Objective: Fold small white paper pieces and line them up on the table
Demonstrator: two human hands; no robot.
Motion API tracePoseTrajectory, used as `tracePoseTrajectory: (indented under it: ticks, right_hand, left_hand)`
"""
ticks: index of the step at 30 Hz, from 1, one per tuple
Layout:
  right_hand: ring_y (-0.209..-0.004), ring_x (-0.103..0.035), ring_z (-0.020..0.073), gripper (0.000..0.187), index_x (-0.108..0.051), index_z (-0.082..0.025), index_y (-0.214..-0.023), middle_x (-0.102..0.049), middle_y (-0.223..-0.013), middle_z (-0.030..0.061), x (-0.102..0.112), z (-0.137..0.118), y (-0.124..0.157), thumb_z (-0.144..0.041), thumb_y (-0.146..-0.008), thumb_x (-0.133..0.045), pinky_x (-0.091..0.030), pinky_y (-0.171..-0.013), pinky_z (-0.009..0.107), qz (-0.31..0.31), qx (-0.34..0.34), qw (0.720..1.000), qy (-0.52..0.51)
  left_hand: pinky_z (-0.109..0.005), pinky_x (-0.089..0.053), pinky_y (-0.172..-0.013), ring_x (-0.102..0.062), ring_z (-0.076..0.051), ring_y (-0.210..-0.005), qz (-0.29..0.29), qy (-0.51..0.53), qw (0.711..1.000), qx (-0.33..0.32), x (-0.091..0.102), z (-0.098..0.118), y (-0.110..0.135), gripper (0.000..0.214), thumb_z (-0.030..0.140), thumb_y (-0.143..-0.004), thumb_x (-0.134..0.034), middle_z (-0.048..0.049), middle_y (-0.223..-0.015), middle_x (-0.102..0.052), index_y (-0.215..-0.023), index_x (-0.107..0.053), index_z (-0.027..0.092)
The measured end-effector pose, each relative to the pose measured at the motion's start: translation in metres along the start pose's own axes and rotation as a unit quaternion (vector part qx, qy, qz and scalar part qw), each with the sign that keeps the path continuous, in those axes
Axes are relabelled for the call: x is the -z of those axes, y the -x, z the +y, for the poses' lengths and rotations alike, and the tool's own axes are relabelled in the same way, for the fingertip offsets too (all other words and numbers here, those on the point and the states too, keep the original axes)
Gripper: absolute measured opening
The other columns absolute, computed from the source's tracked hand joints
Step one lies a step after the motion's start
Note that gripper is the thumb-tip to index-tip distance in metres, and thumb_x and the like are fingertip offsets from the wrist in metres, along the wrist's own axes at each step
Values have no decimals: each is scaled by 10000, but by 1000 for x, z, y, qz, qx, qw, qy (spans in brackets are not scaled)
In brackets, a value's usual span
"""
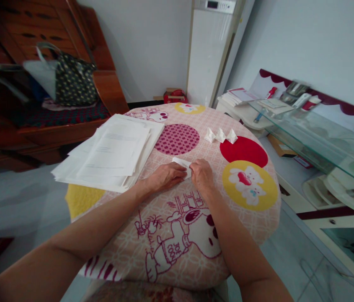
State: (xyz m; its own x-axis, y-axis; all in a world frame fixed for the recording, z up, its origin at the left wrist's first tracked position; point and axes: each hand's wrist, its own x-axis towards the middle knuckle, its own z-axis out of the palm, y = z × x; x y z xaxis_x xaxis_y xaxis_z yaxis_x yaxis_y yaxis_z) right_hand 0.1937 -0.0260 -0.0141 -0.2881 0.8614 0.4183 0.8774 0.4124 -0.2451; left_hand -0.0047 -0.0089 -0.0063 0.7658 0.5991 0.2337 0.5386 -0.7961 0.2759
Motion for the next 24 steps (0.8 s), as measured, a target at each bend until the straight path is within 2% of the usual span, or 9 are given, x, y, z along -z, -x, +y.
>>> tracePoseTrajectory:
  ticks: [5, 9, 12, 14, 16, 19, 24]
  right_hand:
    - [-868, -530, 254, 281, -708, -181, -728, -640, -796, 109, 0, -3, 4, -59, -880, -506, -414, -769, 353, -30, 16, 999, 25]
    - [-860, -527, 247, 311, -705, -196, -721, -637, -799, 102, 0, -4, 6, -66, -901, -488, -413, -753, 346, -40, 37, 998, 45]
    - [-873, -531, 254, 319, -718, -192, -757, -645, -821, 107, 1, -6, 6, -85, -925, -470, -414, -758, 353, -47, 47, 996, 59]
    - [-878, -535, 260, 320, -730, -180, -788, -653, -835, 115, 1, -7, 5, -92, -936, -460, -414, -764, 362, -57, 49, 995, 67]
    - [-876, -536, 263, 322, -733, -172, -791, -656, -833, 120, 0, -7, 5, -86, -935, -458, -414, -770, 367, -65, 49, 994, 74]
    - [-872, -534, 259, 321, -725, -178, -768, -652, -823, 115, 0, -5, 6, -62, -911, -463, -414, -768, 362, -61, 49, 994, 70]
    - [-873, -534, 253, 311, -713, -194, -751, -650, -827, 108, 1, -2, 10, -63, -897, -471, -408, -736, 346, -39, 34, 998, 39]
  left_hand:
    - [-332, -559, -895, -683, -206, -1000, 8, 21, 1000, -14, 0, -2, 0, 153, 190, -922, -606, -88, -1071, -733, -958, -754, 175]
    - [-311, -562, -862, -684, -199, -938, 30, 34, 998, 39, 0, -3, 0, 100, 192, -891, -656, -87, -996, -713, -940, -730, 146]
    - [-292, -569, -825, -685, -189, -939, 76, 34, 993, 83, 0, -3, 0, 259, 164, -867, -670, -106, -1144, -675, -1124, -687, 135]
    - [-298, -568, -859, -683, -192, -1000, 85, 20, 993, 85, -1, -3, -1, 368, 139, -866, -655, -117, -1276, -635, -1234, -648, 152]
    - [-307, -562, -891, -680, -200, -1031, 62, -4, 995, 74, -3, -4, -2, 317, 124, -885, -617, -107, -1266, -653, -1193, -676, 166]
    - [-303, -557, -873, -687, -204, -976, 17, -34, 997, 61, -5, -6, -4, 190, 139, -925, -557, -90, -1056, -723, -991, -734, 162]
    - [-308, -549, -828, -678, -207, -940, 6, -41, 997, 67, -5, -7, -4, 221, 164, -947, -527, -96, -1016, -746, -928, -747, 162]
